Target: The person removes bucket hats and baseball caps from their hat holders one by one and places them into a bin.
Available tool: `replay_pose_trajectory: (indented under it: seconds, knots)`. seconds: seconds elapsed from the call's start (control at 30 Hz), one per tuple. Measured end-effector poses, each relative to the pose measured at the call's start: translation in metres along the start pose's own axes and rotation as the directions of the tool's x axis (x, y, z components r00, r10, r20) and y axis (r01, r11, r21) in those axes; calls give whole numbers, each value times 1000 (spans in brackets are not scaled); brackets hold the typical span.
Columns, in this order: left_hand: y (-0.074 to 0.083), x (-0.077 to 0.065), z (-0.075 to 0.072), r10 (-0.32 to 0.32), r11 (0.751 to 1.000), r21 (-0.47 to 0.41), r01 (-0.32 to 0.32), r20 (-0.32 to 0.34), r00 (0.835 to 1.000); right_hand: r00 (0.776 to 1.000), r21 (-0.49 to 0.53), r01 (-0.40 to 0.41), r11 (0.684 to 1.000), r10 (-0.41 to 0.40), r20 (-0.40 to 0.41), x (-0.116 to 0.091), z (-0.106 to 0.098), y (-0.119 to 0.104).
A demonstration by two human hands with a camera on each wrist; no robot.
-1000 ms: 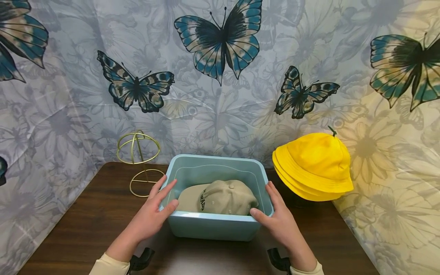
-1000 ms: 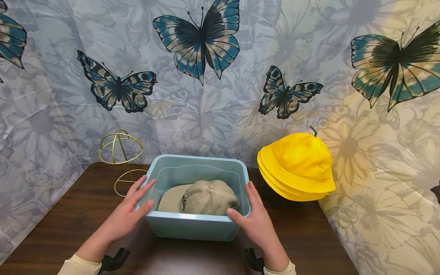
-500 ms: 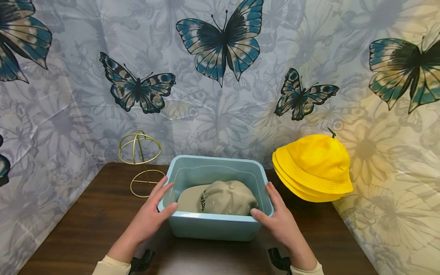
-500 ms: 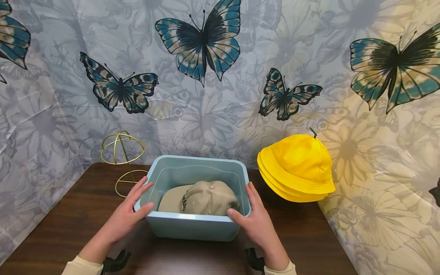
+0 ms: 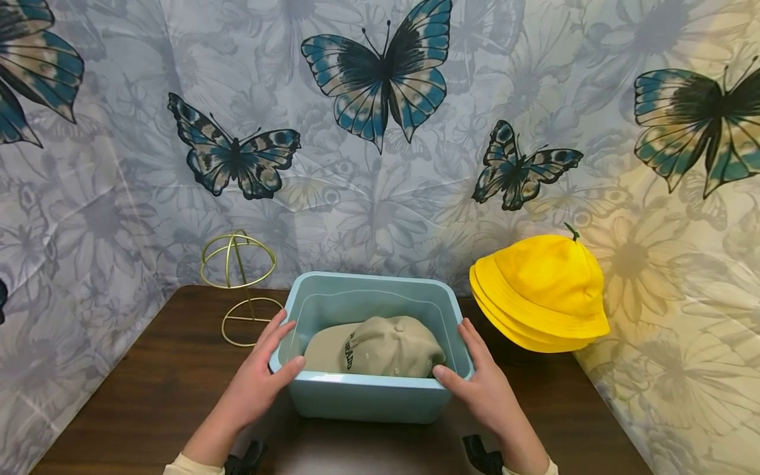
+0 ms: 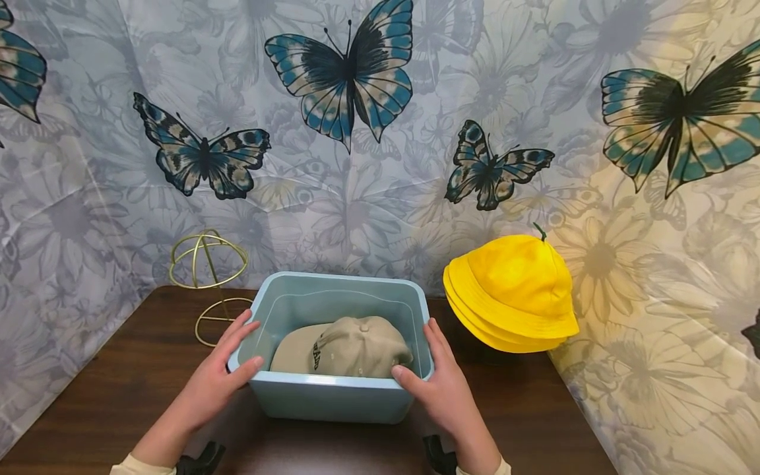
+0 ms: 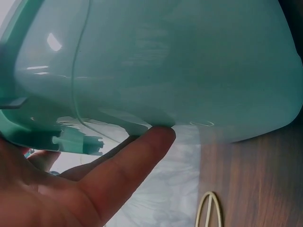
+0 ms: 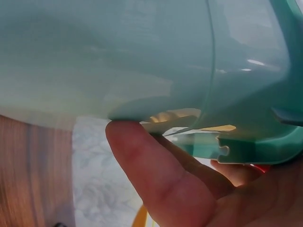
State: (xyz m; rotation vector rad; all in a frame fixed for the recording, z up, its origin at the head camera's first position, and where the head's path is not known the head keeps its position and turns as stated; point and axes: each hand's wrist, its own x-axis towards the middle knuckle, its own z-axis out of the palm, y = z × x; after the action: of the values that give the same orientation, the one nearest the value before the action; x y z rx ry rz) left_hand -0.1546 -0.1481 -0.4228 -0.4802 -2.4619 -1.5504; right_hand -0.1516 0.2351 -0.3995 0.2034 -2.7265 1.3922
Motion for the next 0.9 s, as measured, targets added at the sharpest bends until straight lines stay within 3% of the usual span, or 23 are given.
replay_pose_trajectory:
  seconds: [0.3, 0.67, 0.9]
  knots:
    - [0, 6, 0, 17, 1000, 2, -17, -9, 1000, 1000, 4, 15, 1000, -14, -7, 3, -2, 0]
    - [0, 1, 1, 5, 1000, 2, -5, -17, 1000, 1000, 22, -20, 1000, 20, 14, 2, -1, 2]
    - [0, 0, 1, 11, 1000, -2, -11, -28, 1000, 1000, 8, 7, 1000, -7, -7, 1, 0, 3]
